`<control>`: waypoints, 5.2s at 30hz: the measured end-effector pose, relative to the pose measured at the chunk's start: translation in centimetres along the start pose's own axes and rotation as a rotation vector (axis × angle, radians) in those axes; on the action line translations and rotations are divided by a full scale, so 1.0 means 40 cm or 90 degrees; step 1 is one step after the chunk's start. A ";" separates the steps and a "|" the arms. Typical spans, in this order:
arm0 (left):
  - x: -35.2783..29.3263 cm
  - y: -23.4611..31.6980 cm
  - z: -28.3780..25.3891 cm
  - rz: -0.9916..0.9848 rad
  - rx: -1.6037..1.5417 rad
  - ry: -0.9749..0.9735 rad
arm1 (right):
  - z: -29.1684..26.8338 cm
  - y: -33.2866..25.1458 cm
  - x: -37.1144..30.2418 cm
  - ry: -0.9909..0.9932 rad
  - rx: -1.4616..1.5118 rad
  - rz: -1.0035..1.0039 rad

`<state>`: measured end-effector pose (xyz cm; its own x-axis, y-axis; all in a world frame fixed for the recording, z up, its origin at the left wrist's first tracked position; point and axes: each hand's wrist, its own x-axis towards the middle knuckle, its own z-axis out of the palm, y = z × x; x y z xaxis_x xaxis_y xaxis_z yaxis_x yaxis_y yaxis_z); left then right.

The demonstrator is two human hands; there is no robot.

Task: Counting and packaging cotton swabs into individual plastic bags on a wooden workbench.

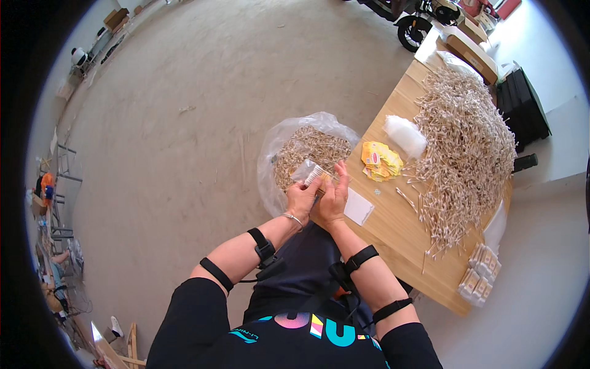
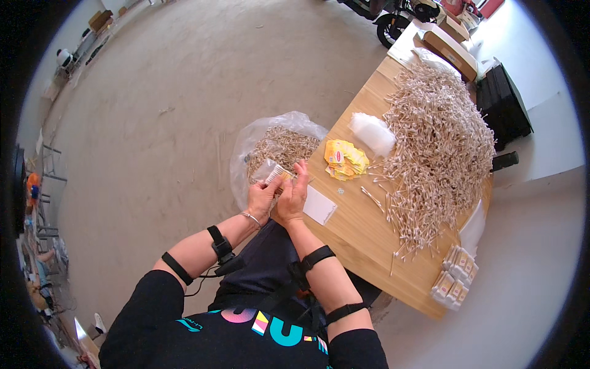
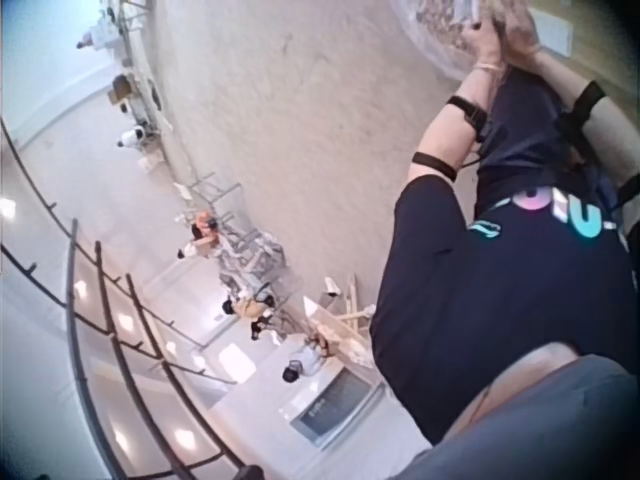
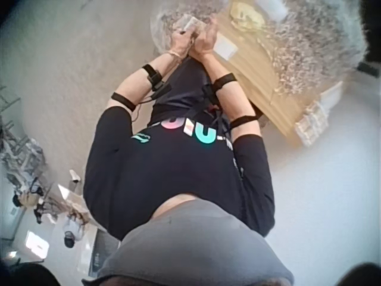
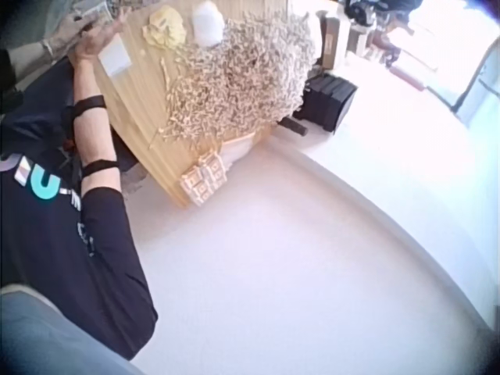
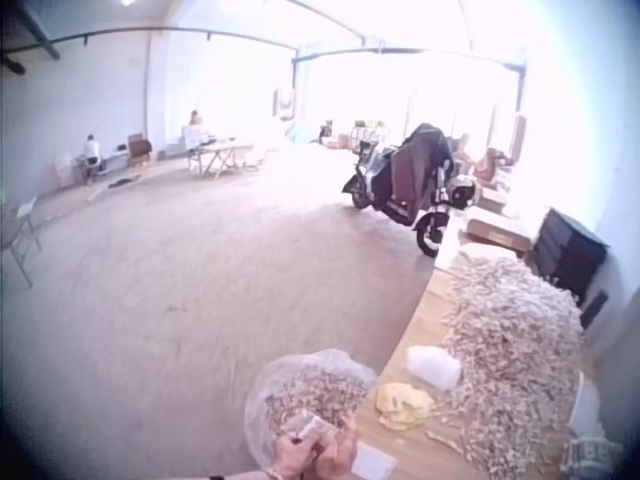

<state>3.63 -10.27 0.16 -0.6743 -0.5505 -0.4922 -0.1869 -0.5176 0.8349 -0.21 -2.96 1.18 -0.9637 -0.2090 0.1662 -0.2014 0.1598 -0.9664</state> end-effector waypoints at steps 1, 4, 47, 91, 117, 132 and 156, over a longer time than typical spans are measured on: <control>-0.003 0.001 0.003 -0.022 -0.039 -0.017 | 0.000 -0.002 -0.001 0.001 0.002 0.001; -0.005 0.001 -0.001 -0.038 -0.033 -0.041 | 0.007 -0.005 -0.004 -0.001 0.029 0.005; 0.003 -0.015 -0.009 -0.003 -0.032 -0.126 | 0.005 0.058 0.009 -0.049 -0.076 0.038; 0.167 0.117 -0.067 0.240 0.403 -0.260 | 0.123 -0.046 0.005 0.043 -0.177 -0.026; -0.235 0.112 0.147 -0.123 0.116 -0.637 | -0.415 -0.196 -0.032 -0.148 -0.370 -0.080; -0.192 -0.071 0.107 0.268 0.423 -0.812 | -0.441 -0.251 -0.132 -0.478 -0.376 -0.086; -0.206 0.050 0.102 0.161 0.352 -0.799 | -0.473 -0.201 -0.123 -0.178 -0.194 -0.226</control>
<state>5.89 -4.10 6.91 -0.8597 0.5105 -0.0141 -0.0216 -0.0088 0.9997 2.82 15.03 11.83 -0.7517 -0.5435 0.3736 -0.5879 0.2956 -0.7530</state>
